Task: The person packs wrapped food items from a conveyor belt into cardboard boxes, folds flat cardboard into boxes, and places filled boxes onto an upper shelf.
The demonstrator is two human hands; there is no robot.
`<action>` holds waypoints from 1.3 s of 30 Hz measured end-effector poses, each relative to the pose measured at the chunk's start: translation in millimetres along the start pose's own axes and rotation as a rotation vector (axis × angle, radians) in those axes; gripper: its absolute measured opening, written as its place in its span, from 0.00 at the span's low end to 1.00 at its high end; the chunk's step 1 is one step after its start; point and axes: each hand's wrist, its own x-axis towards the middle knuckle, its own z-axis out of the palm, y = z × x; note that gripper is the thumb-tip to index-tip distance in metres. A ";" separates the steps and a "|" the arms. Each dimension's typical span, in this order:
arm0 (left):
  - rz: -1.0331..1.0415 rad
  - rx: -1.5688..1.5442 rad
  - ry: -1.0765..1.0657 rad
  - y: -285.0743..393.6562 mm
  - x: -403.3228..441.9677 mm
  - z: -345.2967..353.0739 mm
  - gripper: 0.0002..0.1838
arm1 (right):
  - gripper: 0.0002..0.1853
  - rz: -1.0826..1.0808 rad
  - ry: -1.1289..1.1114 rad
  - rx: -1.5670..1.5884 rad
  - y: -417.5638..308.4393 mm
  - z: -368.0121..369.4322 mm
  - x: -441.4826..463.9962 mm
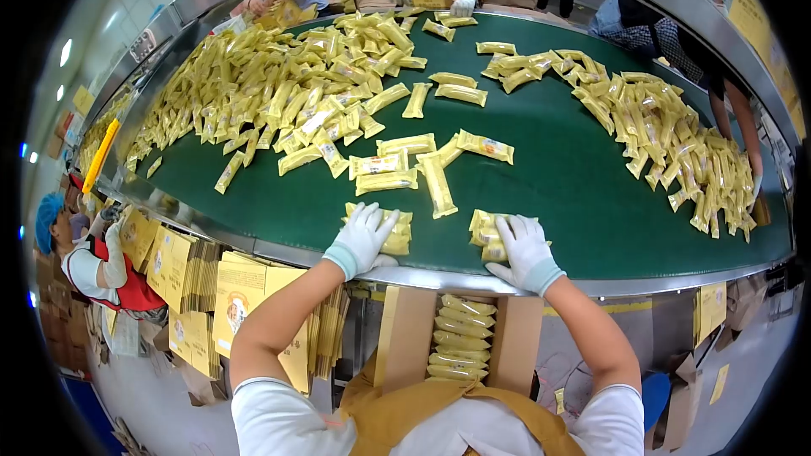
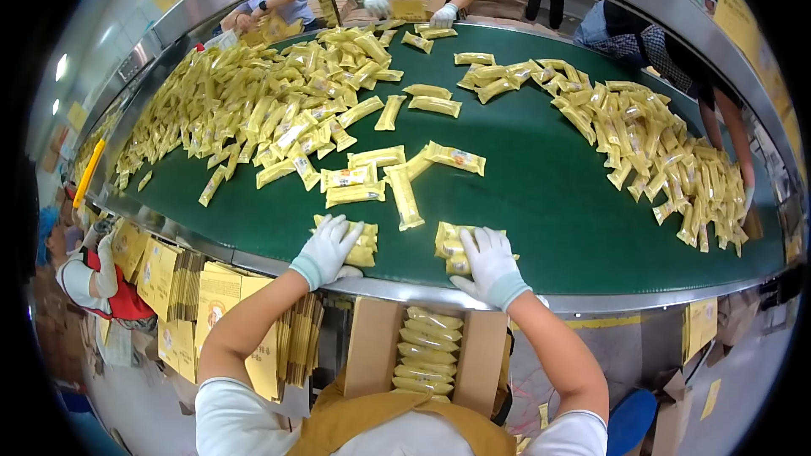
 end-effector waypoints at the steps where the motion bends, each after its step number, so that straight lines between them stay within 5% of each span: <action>1: -0.032 -0.055 -0.097 -3.5 4.0 -8.3 0.54 | 0.53 0.025 -0.034 0.034 3.2 -0.6 1.4; 3: -0.092 -0.170 -0.295 -10.7 14.8 -25.5 0.56 | 0.54 0.044 -0.090 0.033 10.9 -4.0 8.5; 6: -0.034 -0.156 -0.089 -21.2 14.4 -2.4 0.57 | 0.51 0.129 -0.582 -0.125 2.3 -30.5 49.6; 10: -0.048 -0.255 -0.189 -26.4 19.5 1.8 0.57 | 0.45 0.247 -0.331 0.235 -6.8 -23.4 89.9; 13: -0.165 -0.384 -0.326 -29.5 24.8 -22.6 0.58 | 0.47 0.357 -0.267 0.817 -10.4 1.7 137.4; 16: -0.312 -0.555 -0.197 -55.1 30.1 -23.8 0.58 | 0.55 0.395 -0.266 1.275 -29.8 24.0 164.9; 18: -0.287 -0.670 -0.075 -81.9 38.2 -11.9 0.59 | 0.56 0.477 -0.269 0.930 -32.0 47.3 175.5; 22: -0.180 -0.679 -0.157 -96.9 66.5 -9.9 0.58 | 0.56 0.258 -0.436 0.857 -28.2 23.6 158.8; 30: -0.177 -0.373 -0.357 -60.1 89.6 -12.8 0.58 | 0.40 0.067 -0.450 0.013 15.2 -25.4 70.4; 35: -0.325 -0.325 -0.270 -18.9 71.1 -34.0 0.70 | 0.49 -0.013 -0.119 0.054 19.8 -10.0 27.0; 39: -0.304 -0.130 -0.184 -14.5 71.7 -0.5 0.71 | 0.63 0.118 -0.168 -0.106 15.2 -2.2 30.0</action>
